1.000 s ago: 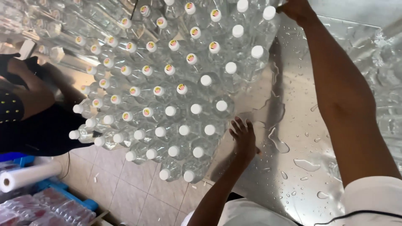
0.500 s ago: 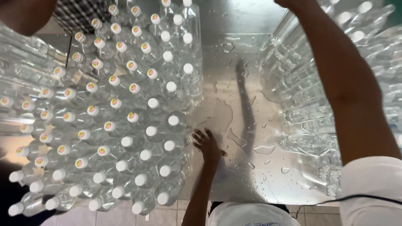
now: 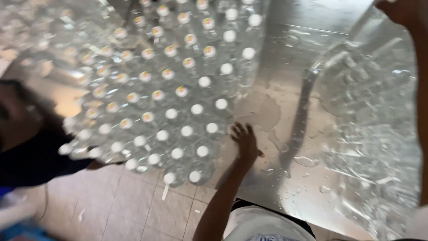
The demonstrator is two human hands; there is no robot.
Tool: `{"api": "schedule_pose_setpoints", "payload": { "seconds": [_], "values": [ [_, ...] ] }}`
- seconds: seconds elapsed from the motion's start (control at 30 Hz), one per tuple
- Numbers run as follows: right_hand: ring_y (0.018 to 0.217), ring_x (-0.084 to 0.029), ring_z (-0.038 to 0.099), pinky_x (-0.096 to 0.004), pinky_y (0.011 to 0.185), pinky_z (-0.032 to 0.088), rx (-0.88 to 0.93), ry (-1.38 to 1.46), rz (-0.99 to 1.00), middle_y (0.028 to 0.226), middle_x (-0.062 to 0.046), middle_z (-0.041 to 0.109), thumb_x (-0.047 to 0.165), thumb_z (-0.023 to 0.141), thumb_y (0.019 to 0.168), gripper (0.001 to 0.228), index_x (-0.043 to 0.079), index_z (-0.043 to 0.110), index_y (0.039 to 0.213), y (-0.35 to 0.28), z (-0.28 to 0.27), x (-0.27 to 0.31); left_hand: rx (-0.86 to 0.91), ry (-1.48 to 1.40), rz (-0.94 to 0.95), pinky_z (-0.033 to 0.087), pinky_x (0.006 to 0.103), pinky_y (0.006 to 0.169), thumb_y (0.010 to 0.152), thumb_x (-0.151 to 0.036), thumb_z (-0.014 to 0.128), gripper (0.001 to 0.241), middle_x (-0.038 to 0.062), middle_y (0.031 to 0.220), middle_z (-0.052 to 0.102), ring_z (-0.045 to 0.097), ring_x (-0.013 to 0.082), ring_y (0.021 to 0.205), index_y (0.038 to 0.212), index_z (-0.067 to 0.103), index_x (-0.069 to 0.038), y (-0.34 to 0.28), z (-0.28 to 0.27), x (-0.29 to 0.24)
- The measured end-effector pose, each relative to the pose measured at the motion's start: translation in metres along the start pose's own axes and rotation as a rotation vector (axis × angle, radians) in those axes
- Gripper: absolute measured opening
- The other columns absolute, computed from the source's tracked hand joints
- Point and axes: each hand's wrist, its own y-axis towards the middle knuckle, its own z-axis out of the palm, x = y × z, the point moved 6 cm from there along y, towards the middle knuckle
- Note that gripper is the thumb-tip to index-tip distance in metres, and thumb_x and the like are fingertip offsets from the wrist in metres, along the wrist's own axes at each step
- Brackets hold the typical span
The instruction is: Manually placing and securing plastic caps onto filled water bottles on a production line table.
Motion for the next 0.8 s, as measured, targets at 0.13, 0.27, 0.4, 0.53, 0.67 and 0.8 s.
{"api": "schedule_pose_setpoints", "payload": {
  "seconds": [0.13, 0.27, 0.4, 0.53, 0.67, 0.8],
  "values": [
    [0.119, -0.045, 0.074, -0.056, 0.105, 0.04, 0.036, -0.182, -0.055, 0.109, -0.025, 0.083, 0.072, 0.075, 0.117, 0.063, 0.014, 0.08, 0.142, 0.046, 0.038, 0.069, -0.15, 0.122, 0.03, 0.024, 0.0802, 0.119, 0.045, -0.077, 0.107, 0.173, 0.051, 0.17, 0.004, 0.011, 0.0718, 0.156, 0.169, 0.018, 0.003, 0.027, 0.033, 0.002],
    [0.139, -0.041, 0.072, -0.067, 0.138, 0.007, 0.296, -0.142, -0.111, 0.097, -0.015, 0.091, 0.081, 0.054, 0.115, 0.073, 0.02, 0.074, 0.15, -0.006, -0.029, 0.19, -0.152, 0.137, 0.011, 0.025, 0.0781, 0.121, 0.044, -0.079, 0.107, 0.173, 0.049, 0.172, 0.006, 0.011, 0.0697, 0.157, 0.169, 0.019, 0.001, 0.031, 0.038, -0.002],
    [0.1, -0.034, 0.079, -0.062, 0.129, 0.02, 0.309, 0.122, -0.123, 0.081, -0.01, 0.083, 0.068, 0.072, 0.104, 0.059, 0.017, 0.078, 0.133, -0.07, -0.111, 0.299, -0.111, 0.05, 0.055, 0.019, 0.0765, 0.124, 0.051, -0.07, 0.108, 0.168, 0.049, 0.172, -0.001, 0.004, 0.0694, 0.159, 0.171, 0.014, 0.001, 0.025, 0.038, 0.011],
    [0.073, -0.032, 0.08, -0.046, 0.079, 0.064, 0.482, 0.46, 0.004, 0.12, -0.018, 0.081, 0.039, 0.085, 0.092, 0.05, 0.008, 0.076, 0.13, -0.143, -0.199, 0.407, -0.163, -0.839, 0.426, 0.007, 0.0678, 0.13, 0.073, -0.066, 0.081, 0.138, 0.027, 0.182, -0.01, -0.014, 0.0432, 0.169, 0.175, 0.003, -0.015, -0.064, -0.059, 0.005],
    [0.108, -0.03, 0.079, -0.048, 0.101, 0.061, 0.674, 0.481, 0.068, 0.124, -0.011, 0.083, 0.047, 0.085, 0.084, 0.048, 0.017, 0.08, 0.121, -0.206, -0.252, 0.469, -0.038, -0.977, 0.65, 0.012, 0.0656, 0.133, 0.059, -0.078, 0.073, 0.151, 0.019, 0.185, -0.002, 0.002, 0.0412, 0.171, 0.174, 0.001, -0.011, -0.157, -0.147, -0.021],
    [0.089, -0.021, 0.075, -0.034, 0.081, 0.051, 0.751, 0.476, 0.269, 0.109, 0.002, 0.084, 0.055, 0.081, 0.082, 0.046, 0.023, 0.082, 0.115, -0.23, -0.276, 0.477, 0.17, -1.031, 0.606, 0.027, 0.0543, 0.131, 0.055, -0.063, 0.085, 0.149, 0.013, 0.183, 0.022, 0.025, 0.0356, 0.167, 0.175, 0.011, -0.018, -0.157, -0.106, -0.025]
  ]
}}
